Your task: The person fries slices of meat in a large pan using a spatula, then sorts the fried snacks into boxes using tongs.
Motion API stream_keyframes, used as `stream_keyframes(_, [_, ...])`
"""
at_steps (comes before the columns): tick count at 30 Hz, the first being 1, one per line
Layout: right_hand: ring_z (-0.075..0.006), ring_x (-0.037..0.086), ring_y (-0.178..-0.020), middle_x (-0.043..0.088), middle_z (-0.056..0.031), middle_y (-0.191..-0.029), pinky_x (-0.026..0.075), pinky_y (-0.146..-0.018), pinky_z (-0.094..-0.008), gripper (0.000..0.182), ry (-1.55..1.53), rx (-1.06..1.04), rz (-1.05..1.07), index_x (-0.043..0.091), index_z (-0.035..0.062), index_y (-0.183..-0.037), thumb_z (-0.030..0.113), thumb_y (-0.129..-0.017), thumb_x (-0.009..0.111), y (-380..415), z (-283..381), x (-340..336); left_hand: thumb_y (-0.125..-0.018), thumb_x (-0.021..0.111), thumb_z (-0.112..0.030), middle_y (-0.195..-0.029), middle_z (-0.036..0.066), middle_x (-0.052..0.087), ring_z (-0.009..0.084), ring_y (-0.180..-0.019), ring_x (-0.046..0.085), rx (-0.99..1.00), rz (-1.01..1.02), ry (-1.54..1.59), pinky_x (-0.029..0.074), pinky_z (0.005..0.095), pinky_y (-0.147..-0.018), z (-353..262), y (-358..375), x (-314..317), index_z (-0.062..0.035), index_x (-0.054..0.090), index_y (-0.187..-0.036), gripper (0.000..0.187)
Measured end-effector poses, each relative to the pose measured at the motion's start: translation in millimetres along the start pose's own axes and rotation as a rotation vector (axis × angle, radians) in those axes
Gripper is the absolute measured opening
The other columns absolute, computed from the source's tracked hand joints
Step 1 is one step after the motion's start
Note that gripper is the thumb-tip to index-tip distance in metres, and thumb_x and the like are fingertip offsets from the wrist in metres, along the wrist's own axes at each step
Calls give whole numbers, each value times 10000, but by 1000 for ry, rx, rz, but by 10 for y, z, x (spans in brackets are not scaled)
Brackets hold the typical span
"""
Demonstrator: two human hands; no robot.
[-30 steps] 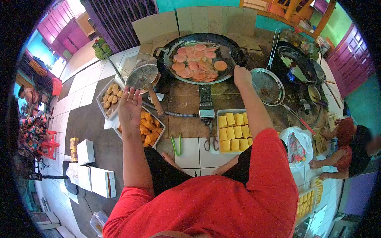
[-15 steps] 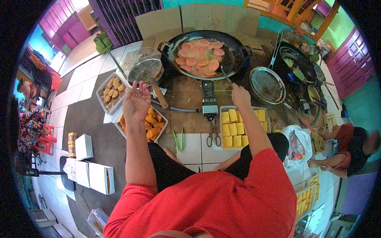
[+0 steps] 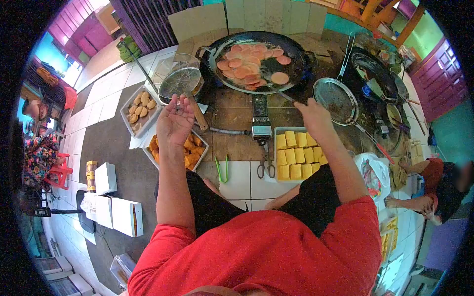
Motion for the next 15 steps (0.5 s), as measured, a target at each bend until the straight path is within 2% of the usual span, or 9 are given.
stream_keyframes(6, [-328, 585, -948, 506, -158, -1026, 520, -761, -403, 474, -52, 55, 64, 551, 120, -1226, 1, -769, 597, -454, 82, 839, -908, 543, -119, -1070, 96, 584, 211, -942, 594, -2, -31, -27, 505, 324, -784, 51, -46, 4, -61, 522, -1142, 242])
stream_keyframes(9, [-355, 564, -952, 505, -181, -1026, 489, -796, -430, 445, -90, 98, 25, 556, 122, -1221, 3, -793, 545, -785, 104, 1103, -906, 545, -120, -1065, 90, 589, 205, -933, 599, 7, -49, -48, 506, 317, -783, 45, -47, -3, -58, 527, -1142, 245])
stream_keyframes(10, [-367, 557, -987, 495, -192, -1072, 489, -825, -432, 460, -119, 125, 65, 532, 117, -1245, 2, -800, 551, -890, 104, 1194, -906, 545, -121, -1063, 88, 591, 204, -930, 600, 12, -54, -56, 506, 316, -784, 37, -41, 9, -58, 529, -1142, 245])
stream_keyframes(13, [-367, 556, -998, 486, -191, -1094, 490, -848, -425, 489, -88, 149, 79, 503, 127, -1281, -5, -813, 551, -1201, 120, 1356, -906, 542, -122, -1055, 83, 598, 197, -926, 602, 12, -49, -62, 509, 313, -788, 31, -39, 18, -60, 535, -1146, 248])
stream_keyframes(15, [-365, 560, -993, 486, -191, -1097, 499, -839, -424, 486, -70, 206, 160, 488, 135, -1298, 4, -833, 545, -1370, 91, 1490, -909, 536, -126, -1051, 80, 604, 191, -926, 602, 16, -41, -65, 512, 314, -793, 25, -50, 29, -62, 538, -1148, 247])
Point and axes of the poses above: each hand's wrist, its own y-axis away from the middle knuckle, its own x-axis out of the palm, z = x × y, the point moved 10 cm from there along -y, towards the middle knuckle
